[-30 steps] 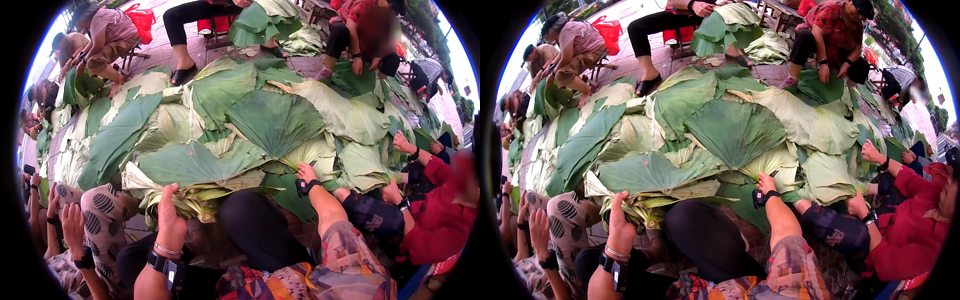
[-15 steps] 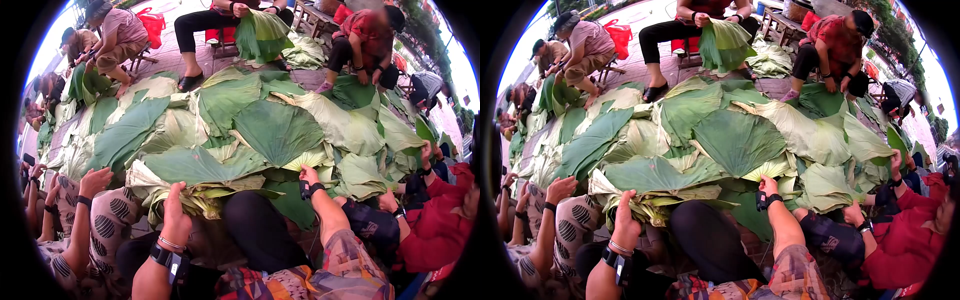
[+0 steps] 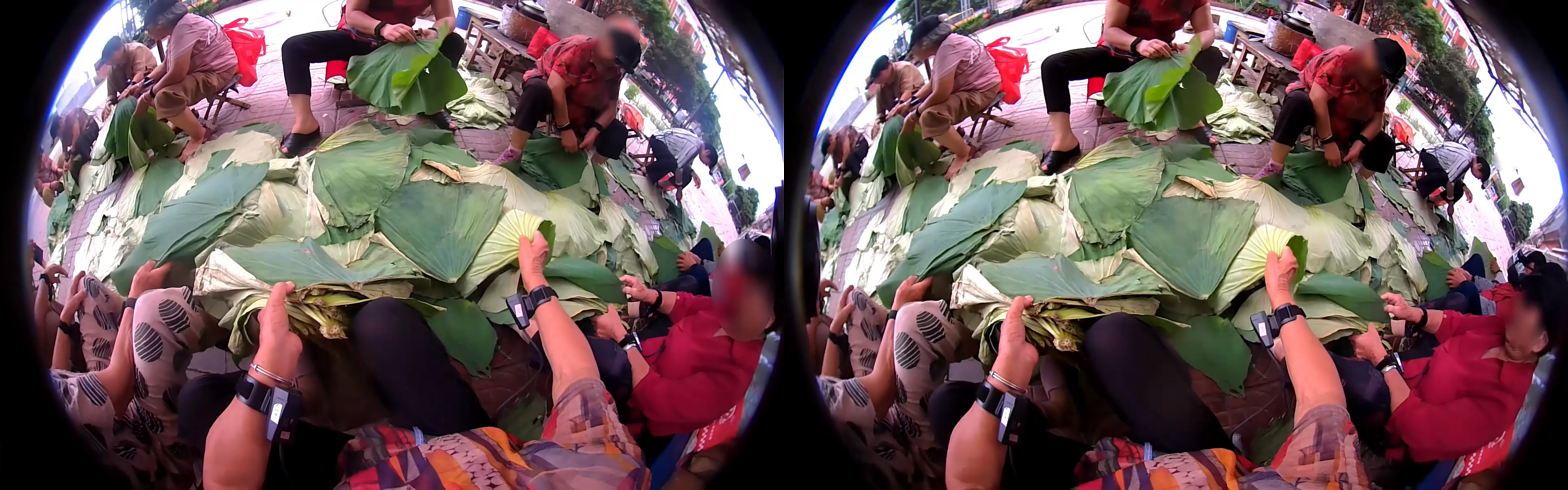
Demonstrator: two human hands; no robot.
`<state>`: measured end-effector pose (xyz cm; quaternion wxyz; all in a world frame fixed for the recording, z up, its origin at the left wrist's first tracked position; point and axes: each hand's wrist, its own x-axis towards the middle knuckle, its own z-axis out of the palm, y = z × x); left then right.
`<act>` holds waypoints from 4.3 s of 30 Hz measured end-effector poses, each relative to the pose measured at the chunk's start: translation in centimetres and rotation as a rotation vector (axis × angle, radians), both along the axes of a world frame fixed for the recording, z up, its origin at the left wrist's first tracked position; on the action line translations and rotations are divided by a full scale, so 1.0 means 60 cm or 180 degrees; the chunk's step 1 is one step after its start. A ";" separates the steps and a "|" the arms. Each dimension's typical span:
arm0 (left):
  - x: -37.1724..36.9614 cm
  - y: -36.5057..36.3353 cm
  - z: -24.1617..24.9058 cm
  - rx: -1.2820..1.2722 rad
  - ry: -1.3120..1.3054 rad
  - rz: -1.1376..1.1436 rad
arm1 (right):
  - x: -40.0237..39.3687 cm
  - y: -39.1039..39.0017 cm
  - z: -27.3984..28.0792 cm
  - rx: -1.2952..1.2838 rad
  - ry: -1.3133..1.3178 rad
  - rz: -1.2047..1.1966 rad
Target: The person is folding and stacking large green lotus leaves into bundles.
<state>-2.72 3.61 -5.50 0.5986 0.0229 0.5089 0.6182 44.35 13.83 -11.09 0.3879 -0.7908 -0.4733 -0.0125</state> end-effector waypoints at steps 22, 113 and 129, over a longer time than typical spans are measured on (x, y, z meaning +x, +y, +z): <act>-0.006 0.005 -0.008 -0.0053 -0.0008 0.0021 | -0.145 0.017 -0.078 -0.1428 -0.1797 0.2221; -0.010 0.005 -0.002 -0.0281 -0.0068 -0.0298 | -0.105 -0.178 -0.340 -0.1892 0.2149 0.0704; -0.007 0.005 0.004 -0.0240 -0.0051 -0.0318 | -0.144 -0.086 0.018 -0.0276 0.4194 0.1956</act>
